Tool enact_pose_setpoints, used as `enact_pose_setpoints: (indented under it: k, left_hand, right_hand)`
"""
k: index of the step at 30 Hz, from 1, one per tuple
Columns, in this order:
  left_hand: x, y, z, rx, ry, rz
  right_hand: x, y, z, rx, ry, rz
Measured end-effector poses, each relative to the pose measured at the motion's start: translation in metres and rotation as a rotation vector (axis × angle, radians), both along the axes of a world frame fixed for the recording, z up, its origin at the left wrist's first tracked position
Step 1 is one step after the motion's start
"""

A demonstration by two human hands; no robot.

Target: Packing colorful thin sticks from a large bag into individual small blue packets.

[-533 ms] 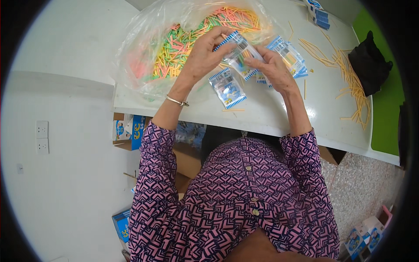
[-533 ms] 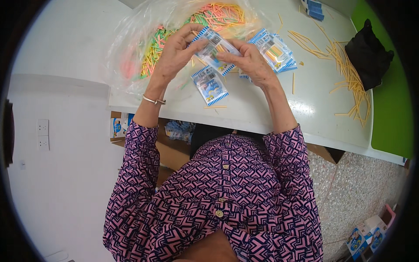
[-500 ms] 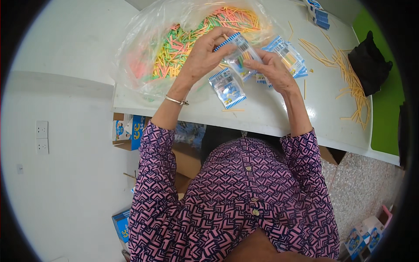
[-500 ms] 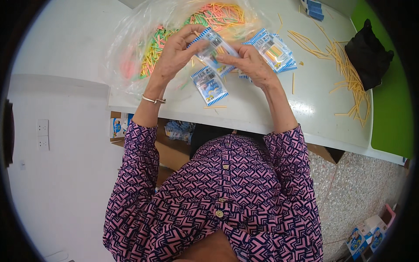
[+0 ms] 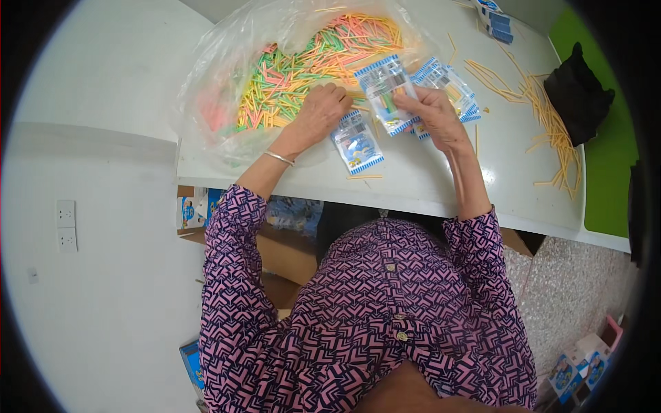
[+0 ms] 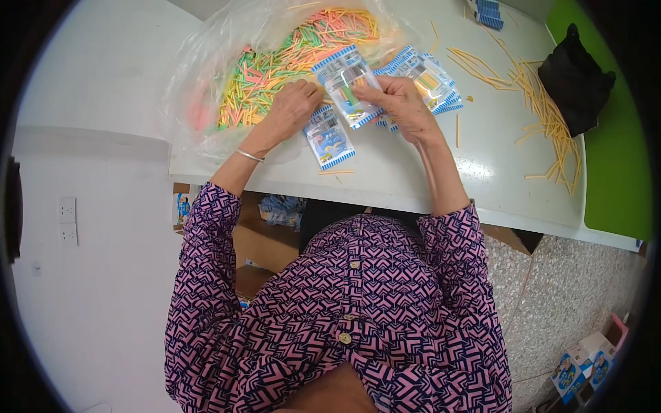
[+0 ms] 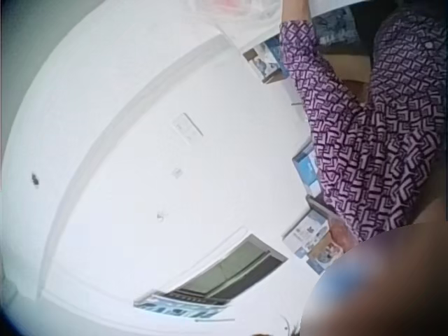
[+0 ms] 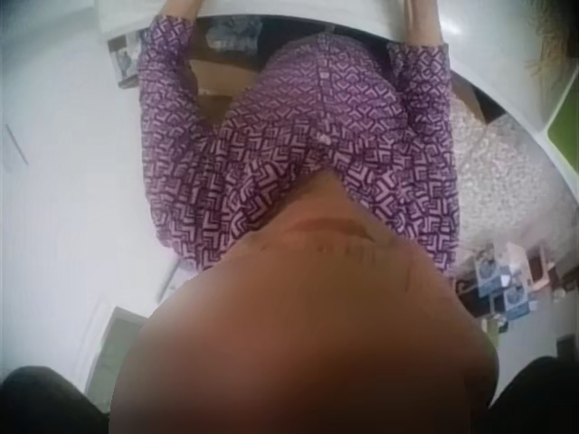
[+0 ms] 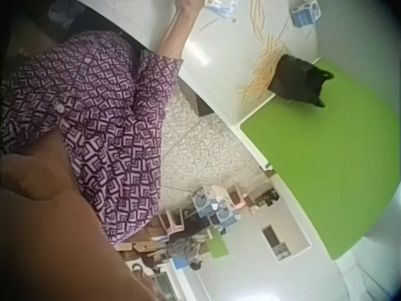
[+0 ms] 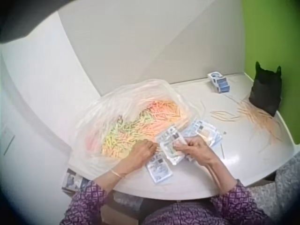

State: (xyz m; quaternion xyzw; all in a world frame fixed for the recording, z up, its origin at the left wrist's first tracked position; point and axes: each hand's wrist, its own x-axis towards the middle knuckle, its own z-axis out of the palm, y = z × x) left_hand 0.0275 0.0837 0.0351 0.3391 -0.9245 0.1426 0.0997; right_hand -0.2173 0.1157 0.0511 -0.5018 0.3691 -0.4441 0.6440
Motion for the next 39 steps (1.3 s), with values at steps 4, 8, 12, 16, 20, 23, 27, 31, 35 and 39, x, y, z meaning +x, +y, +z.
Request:
enact_pose_setpoints:
  k: [4, 8, 12, 16, 20, 23, 27, 31, 35, 39]
  left_hand:
    - [0.004, -0.004, 0.013, -0.041, 0.039, 0.032]
    - [-0.008, -0.004, 0.054, 0.473, 0.964, 0.249]
    - [-0.03, 0.01, 0.097, 0.761, 1.417, 0.033]
    - [-0.037, 0.021, 0.099, 0.716, 1.422, 0.054]
    - [-0.041, 0.025, 0.098, 0.599, 1.404, 0.038]
    - [-0.041, 0.028, 0.098, 0.597, 1.351, 0.055]
    - [-0.04, 0.031, 0.098, 0.608, 1.331, 0.065]
    - [-0.038, 0.031, 0.098, 0.614, 1.432, 0.058]
    - [-0.039, 0.035, 0.095, 0.646, 1.386, 0.064]
    - [-0.044, 0.04, 0.092, 0.675, 1.358, 0.055]
  right_hand:
    - [0.002, 0.0, -0.003, 0.022, 0.023, 0.014]
    - [0.0, -0.001, -0.004, 0.024, 0.032, 0.077]
    - [0.0, 0.003, 0.001, 0.035, 0.02, 0.109]
    - [0.001, 0.005, 0.006, 0.029, 0.014, 0.145]
    - [0.001, 0.006, 0.003, -0.022, 0.036, 0.101]
    - [0.001, 0.007, 0.005, -0.009, 0.019, 0.119]
    - [0.004, 0.009, 0.008, -0.005, -0.01, 0.137]
    - [0.006, 0.011, 0.007, -0.037, -0.047, 0.104]
    - [0.007, 0.011, 0.003, -0.027, -0.048, 0.129]
    - [0.005, 0.014, 0.008, 0.035, -0.063, 0.142]
